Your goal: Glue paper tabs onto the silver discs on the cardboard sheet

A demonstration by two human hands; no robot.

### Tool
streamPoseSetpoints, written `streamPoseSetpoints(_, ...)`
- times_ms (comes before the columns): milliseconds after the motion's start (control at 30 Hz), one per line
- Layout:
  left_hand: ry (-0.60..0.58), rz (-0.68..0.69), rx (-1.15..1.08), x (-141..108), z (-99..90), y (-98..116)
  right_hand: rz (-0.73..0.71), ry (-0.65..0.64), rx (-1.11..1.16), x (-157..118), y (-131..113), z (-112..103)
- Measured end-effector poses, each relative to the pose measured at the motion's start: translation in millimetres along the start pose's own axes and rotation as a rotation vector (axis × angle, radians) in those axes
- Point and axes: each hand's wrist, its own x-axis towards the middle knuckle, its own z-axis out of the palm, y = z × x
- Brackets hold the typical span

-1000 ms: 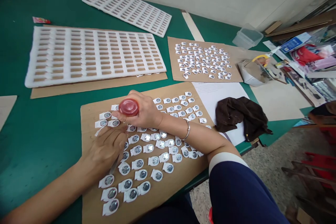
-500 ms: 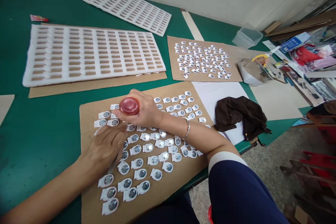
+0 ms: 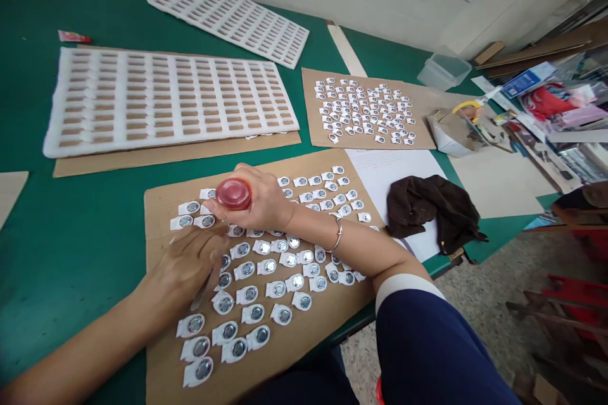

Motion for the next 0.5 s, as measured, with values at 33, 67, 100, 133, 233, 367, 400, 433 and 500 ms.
streamPoseSetpoints(33,-0.013,-0.020,-0.047,1.0,-3.0,-2.5,0.010,-0.004,-0.002,0.9,-0.9,0.5)
streamPoseSetpoints(67,-0.030,-0.050,-0.101,2.5,-6.6,-5.5,0.032,-0.009,-0.002,2.8,-2.1,0.7)
streamPoseSetpoints(100,-0.047,-0.091,-0.157,4.4,-10.3,-8.9,0.067,-0.011,-0.002,5.7,-3.6,0.3)
streamPoseSetpoints(133,-0.063,-0.142,-0.214,6.8,-14.1,-12.4,0.118,-0.011,0.000,9.7,-5.3,-0.8)
streamPoseSetpoints(233,-0.087,-0.303,-0.357,15.5,-23.0,-22.4,0.349,-0.026,0.077,25.6,-9.4,-10.1)
streamPoseSetpoints(367,-0.150,-0.459,-0.473,26.8,-27.8,-30.4,0.589,-0.021,0.410,36.8,-11.1,-27.2)
streamPoseSetpoints(400,-0.169,-0.486,-0.488,28.8,-28.1,-31.4,0.617,0.009,0.456,34.8,-11.1,-29.8)
streamPoseSetpoints(433,-0.185,-0.509,-0.498,30.2,-28.1,-32.0,0.636,0.040,0.467,30.6,-11.0,-31.1)
streamPoseSetpoints(500,-0.192,-0.544,-0.507,30.9,-27.5,-32.6,0.640,0.093,0.403,17.2,-10.6,-30.7)
